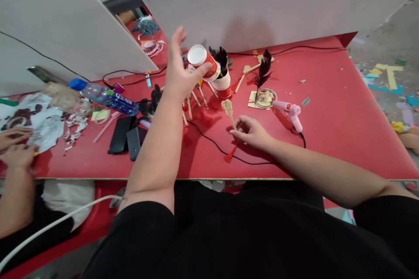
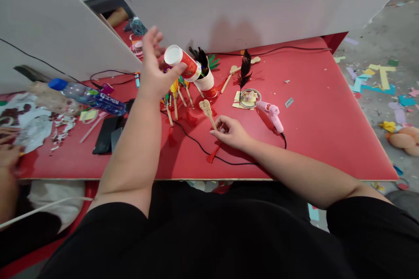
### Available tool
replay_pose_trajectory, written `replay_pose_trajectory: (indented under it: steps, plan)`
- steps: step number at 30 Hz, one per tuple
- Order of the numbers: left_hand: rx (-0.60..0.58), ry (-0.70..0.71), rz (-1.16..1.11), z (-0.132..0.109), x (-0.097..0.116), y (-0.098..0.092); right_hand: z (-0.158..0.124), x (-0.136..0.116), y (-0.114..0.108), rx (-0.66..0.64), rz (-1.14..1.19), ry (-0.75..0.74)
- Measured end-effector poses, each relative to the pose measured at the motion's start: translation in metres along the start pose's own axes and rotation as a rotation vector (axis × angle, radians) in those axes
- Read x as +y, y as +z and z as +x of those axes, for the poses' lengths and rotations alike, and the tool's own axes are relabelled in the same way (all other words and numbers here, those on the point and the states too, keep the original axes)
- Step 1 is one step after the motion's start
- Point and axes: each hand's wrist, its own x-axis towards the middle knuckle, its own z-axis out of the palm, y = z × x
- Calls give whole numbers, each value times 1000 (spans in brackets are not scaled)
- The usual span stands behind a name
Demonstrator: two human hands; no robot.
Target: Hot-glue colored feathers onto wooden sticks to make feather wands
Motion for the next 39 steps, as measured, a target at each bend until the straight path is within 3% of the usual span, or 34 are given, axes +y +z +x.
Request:
replay_pose_trajectory:
  steps: [3, 5, 6, 8, 9, 11, 14, 16, 19, 23, 26, 30, 34, 36, 39]
  plan:
    - [178, 22, -56, -62, 8, -4, -1, -2, -1, 42, 90, 21]
    - [194, -103, -51, -119, 26, -2, -3, -5, 1, 76, 119, 10]
    - [105, -208, -70, -149, 36, 0, -5, -7, 3, 80, 95, -4]
    - [-227, -480, -180, -198, 54, 5, -9, -12, 9, 54, -32, -60]
    - [-339, -584, -261, -216, 60, 7, -12, -16, 13, 37, -119, -101]
    - [-341, -679, -352, -235, 64, 8, -15, -26, 17, -2, -284, -183]
    - [-175, -720, -393, -231, 56, 5, -3, -51, 11, -56, -420, -222]
    - [-125, -747, -388, -221, 49, 1, 20, -71, -2, 39, -460, -243]
    - [-227, -801, -408, -215, 49, -3, 71, -93, -22, 368, -606, -397]
    - [-361, -816, -459, -220, 63, -5, 135, -94, -36, 455, -800, -313]
    - [-394, -807, -455, -222, 74, -11, 156, -83, -42, 493, -811, -372]
    - [-392, -775, -440, -218, 76, -25, 136, -94, -53, 612, -654, -684]
    - [-309, -642, -349, -214, 73, -32, 73, -119, -50, 627, -277, -832]
    - [-266, -598, -315, -215, 72, -31, 41, -117, -40, 544, -163, -660]
    - [-262, -620, -298, -219, 74, -23, 11, -93, -21, 383, -110, -322]
